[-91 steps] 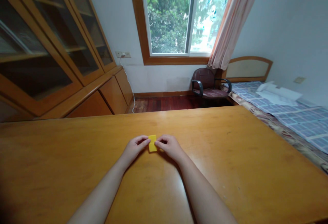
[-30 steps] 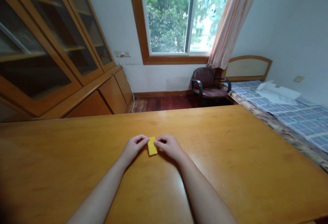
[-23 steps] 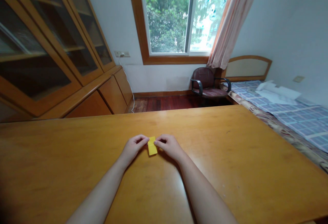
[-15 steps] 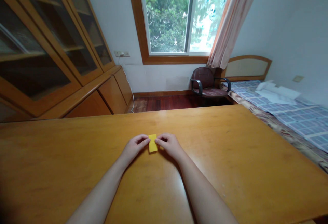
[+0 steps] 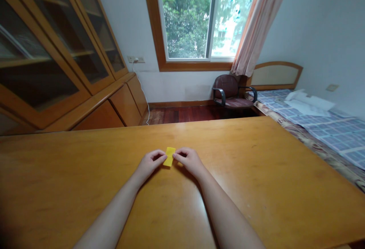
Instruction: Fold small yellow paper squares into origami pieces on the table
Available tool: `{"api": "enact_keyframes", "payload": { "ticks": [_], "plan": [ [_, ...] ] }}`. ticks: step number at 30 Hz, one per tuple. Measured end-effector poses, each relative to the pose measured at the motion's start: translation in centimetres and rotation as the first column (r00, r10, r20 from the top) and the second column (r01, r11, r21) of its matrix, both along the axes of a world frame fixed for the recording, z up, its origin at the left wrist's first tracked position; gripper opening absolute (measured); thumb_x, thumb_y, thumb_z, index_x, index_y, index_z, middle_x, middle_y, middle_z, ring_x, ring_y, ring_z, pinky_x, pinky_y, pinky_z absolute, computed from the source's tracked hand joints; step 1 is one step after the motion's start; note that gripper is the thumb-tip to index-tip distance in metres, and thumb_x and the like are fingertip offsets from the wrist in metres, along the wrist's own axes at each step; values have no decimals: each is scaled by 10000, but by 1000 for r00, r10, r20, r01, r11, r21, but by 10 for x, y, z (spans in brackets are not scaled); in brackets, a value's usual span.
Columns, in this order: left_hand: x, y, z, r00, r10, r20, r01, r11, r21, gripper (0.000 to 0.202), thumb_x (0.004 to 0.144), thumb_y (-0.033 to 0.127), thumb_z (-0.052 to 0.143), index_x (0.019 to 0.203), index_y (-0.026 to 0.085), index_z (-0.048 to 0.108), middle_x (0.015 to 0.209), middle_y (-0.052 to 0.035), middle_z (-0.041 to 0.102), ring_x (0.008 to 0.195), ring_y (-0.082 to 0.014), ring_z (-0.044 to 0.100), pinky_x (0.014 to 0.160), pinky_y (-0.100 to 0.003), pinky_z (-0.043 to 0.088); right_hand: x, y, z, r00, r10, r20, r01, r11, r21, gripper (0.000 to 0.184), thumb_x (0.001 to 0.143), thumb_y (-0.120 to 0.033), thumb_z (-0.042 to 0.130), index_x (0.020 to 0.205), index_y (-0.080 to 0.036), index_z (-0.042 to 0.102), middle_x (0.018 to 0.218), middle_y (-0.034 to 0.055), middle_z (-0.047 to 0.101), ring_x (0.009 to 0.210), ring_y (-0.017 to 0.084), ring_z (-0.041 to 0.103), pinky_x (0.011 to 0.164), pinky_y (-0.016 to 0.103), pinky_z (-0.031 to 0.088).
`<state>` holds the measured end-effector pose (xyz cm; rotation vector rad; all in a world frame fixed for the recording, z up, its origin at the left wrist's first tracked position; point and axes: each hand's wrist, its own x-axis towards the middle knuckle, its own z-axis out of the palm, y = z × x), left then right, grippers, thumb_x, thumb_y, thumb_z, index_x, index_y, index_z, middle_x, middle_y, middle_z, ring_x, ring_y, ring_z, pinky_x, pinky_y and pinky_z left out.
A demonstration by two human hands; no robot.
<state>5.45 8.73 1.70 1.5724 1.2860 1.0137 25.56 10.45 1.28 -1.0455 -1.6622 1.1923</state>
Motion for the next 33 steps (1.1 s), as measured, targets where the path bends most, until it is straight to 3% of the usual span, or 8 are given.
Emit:
{"api": "enact_keyframes", "payload": {
  "ticks": [12, 33],
  "plan": [
    [-4, 3, -3, 995, 51, 89, -49, 999, -19, 261, 779, 416, 636, 764, 157, 662, 751, -20, 656, 743, -179, 591, 710, -254, 460, 0, 2, -3, 999, -14, -28, 14, 1000, -25, 256, 811, -402, 645, 828, -159, 725, 816, 45, 719, 788, 187, 636, 755, 293, 478],
    [-6, 2, -2, 986, -76, 146, 84, 995, -51, 221, 782, 377, 675, 787, 157, 681, 774, -19, 665, 736, -166, 591, 707, -250, 454, 3, 6, -10, 993, 96, -62, -94, 995, 33, 160, 786, -341, 715, 817, -185, 735, 823, 20, 695, 799, 170, 623, 775, 282, 462]
  ]
}}
